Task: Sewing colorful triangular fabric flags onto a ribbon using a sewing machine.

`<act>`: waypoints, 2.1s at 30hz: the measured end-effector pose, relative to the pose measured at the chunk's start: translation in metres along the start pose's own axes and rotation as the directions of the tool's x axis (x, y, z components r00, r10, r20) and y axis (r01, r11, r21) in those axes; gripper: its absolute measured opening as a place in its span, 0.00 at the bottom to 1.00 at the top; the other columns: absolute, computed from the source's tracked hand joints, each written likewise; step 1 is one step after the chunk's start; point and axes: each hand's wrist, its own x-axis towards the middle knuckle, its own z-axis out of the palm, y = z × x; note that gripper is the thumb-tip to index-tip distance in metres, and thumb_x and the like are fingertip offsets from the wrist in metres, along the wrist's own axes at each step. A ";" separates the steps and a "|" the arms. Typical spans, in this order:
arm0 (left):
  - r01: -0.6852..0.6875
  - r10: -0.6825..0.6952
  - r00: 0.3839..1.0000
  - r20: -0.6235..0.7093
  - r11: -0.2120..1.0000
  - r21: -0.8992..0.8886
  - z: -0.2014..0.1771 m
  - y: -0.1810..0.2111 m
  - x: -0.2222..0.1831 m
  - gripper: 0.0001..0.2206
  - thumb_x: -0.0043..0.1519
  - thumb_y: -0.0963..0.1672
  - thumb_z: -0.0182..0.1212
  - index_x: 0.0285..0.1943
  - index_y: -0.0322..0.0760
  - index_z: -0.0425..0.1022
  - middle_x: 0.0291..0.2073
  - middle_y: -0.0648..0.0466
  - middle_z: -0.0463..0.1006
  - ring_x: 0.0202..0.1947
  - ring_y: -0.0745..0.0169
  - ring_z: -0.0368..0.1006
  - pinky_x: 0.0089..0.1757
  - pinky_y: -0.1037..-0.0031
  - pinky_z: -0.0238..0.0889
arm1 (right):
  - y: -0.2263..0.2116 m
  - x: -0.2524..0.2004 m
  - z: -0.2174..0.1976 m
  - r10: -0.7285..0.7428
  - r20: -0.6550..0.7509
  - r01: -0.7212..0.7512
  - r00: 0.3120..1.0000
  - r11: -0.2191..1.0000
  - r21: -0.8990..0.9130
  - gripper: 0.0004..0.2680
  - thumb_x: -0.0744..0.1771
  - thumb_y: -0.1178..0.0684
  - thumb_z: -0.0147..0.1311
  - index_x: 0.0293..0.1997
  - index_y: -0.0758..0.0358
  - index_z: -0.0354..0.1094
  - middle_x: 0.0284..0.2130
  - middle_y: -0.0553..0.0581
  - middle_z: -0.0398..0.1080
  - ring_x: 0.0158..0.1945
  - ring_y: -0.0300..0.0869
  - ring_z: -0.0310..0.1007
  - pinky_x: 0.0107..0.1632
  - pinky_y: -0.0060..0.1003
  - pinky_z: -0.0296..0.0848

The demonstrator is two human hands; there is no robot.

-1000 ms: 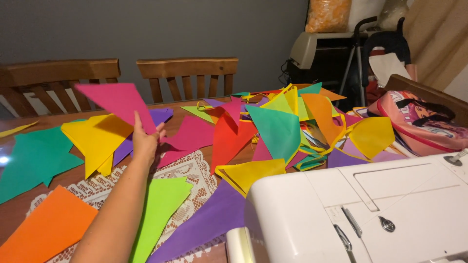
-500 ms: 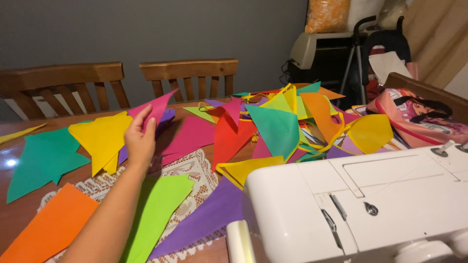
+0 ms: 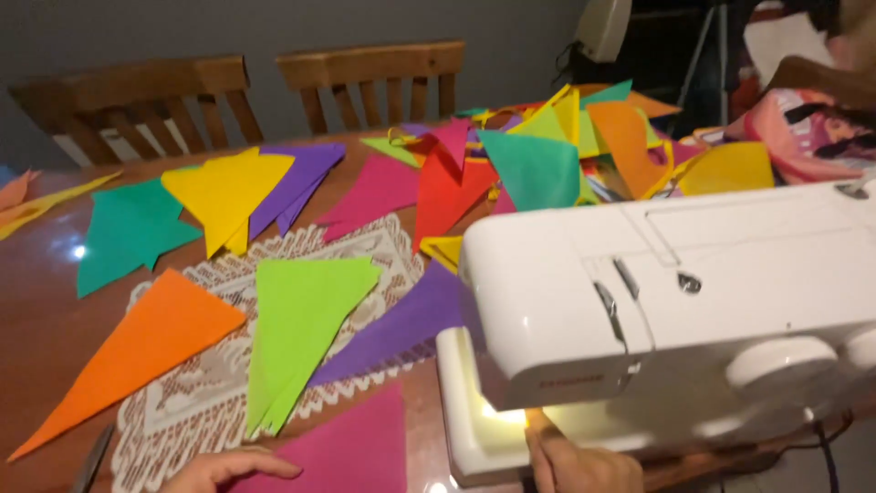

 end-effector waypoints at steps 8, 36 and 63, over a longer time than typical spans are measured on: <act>-0.033 0.431 0.881 -0.195 0.467 0.884 0.067 0.055 -0.019 0.18 0.59 0.55 0.65 0.54 0.53 0.76 0.67 0.59 0.64 0.66 0.53 0.62 0.57 0.50 0.66 | 0.008 -0.002 -0.002 -0.090 0.178 0.093 0.980 0.996 -0.007 0.06 0.66 0.45 0.55 0.29 0.48 0.70 0.06 0.50 0.60 0.09 0.47 0.60 0.18 0.46 0.62; -0.845 0.942 0.269 0.202 0.129 0.520 0.174 0.173 0.025 0.11 0.62 0.47 0.66 0.51 0.43 0.80 0.41 0.57 0.86 0.40 0.69 0.84 0.43 0.74 0.81 | -0.019 0.003 -0.024 0.032 0.165 -0.077 0.986 0.960 0.269 0.12 0.68 0.49 0.53 0.56 0.58 0.73 0.11 0.55 0.68 0.11 0.54 0.66 0.22 0.48 0.66; -0.730 0.922 -0.104 0.373 -0.326 0.600 0.183 0.152 0.061 0.19 0.70 0.50 0.56 0.60 0.31 0.76 0.60 0.48 0.77 0.51 0.51 0.79 0.48 0.65 0.74 | -0.016 0.006 -0.037 -0.045 0.146 0.003 0.988 0.960 0.280 0.11 0.68 0.57 0.53 0.23 0.57 0.61 0.08 0.50 0.56 0.10 0.40 0.59 0.18 0.40 0.63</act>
